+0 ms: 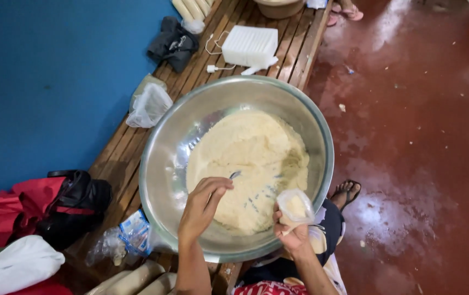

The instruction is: Scooping powder from a large metal bowl into small plastic bags using a spoon and setting them aside.

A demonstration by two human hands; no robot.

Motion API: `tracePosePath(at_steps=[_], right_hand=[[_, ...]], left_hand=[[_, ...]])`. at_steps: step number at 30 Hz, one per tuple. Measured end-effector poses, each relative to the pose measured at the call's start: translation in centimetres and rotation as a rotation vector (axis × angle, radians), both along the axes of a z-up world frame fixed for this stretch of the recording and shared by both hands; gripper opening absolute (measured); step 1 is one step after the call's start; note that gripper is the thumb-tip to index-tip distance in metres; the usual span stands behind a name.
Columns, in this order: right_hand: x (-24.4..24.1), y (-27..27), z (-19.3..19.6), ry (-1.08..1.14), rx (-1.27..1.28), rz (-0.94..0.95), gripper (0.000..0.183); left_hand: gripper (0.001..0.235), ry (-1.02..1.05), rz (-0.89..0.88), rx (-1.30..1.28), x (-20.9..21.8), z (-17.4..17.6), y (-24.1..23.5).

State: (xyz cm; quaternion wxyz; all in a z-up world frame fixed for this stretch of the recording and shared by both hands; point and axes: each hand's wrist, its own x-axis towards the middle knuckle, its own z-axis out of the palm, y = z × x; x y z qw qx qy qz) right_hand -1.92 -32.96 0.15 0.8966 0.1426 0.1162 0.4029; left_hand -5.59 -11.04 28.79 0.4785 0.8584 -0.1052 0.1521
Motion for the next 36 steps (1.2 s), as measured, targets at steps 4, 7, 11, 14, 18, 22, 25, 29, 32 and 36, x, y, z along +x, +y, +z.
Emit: tracePosePath(at_steps=[4, 7, 11, 14, 18, 22, 25, 29, 32, 36], right_hand=[[1.3, -0.9, -0.6, -0.086, -0.013, -0.073, 0.045], [2.5, -2.3, -1.6, -0.140, -0.095, -0.116, 0.044], [2.7, -3.5, -0.3, -0.160, -0.092, -0.143, 0.043], [2.4, -2.8, 2.4, -0.186, -0.094, -0.167, 0.037], [1.1, -2.0, 2.3, -0.165, -0.365, -0.217, 0.051], [0.6, -1.0, 5.4, -0.128, -0.560, -0.204, 0.053], [0.3, -1.0, 5.3, -0.095, -0.648, -0.202, 0.053], [-0.1, -1.6, 3.3, -0.033, -0.752, -0.161, 0.048], [-0.8, -2.3, 3.6, -0.022, -0.853, -0.062, 0.038], [-2.4, -3.5, -1.4, 0.019, -0.840, -0.049, 0.052]], left_hand=[[0.034, 0.517, 0.084, 0.242, 1.0, -7.3, 1.9], [0.032, 0.611, 0.019, 0.304, 0.9, -7.0, 2.1], [0.033, 0.529, 0.158, -0.018, -0.1, -5.6, 1.0], [0.033, 0.494, 0.148, -0.099, 0.0, -7.6, 1.0], [0.030, 0.463, 0.060, -0.176, 0.3, -9.7, -0.6], [0.027, 0.312, -0.121, -0.157, 0.8, -7.4, -3.1], [0.021, 0.101, -0.180, -0.127, 1.1, -5.3, -4.3], [0.013, -0.022, -0.329, -0.084, 1.5, -1.8, -5.1], [0.013, 0.062, -0.428, -0.064, 1.6, -3.4, -5.4], [0.015, 0.016, -0.562, 0.252, 2.3, -6.7, -4.6]])
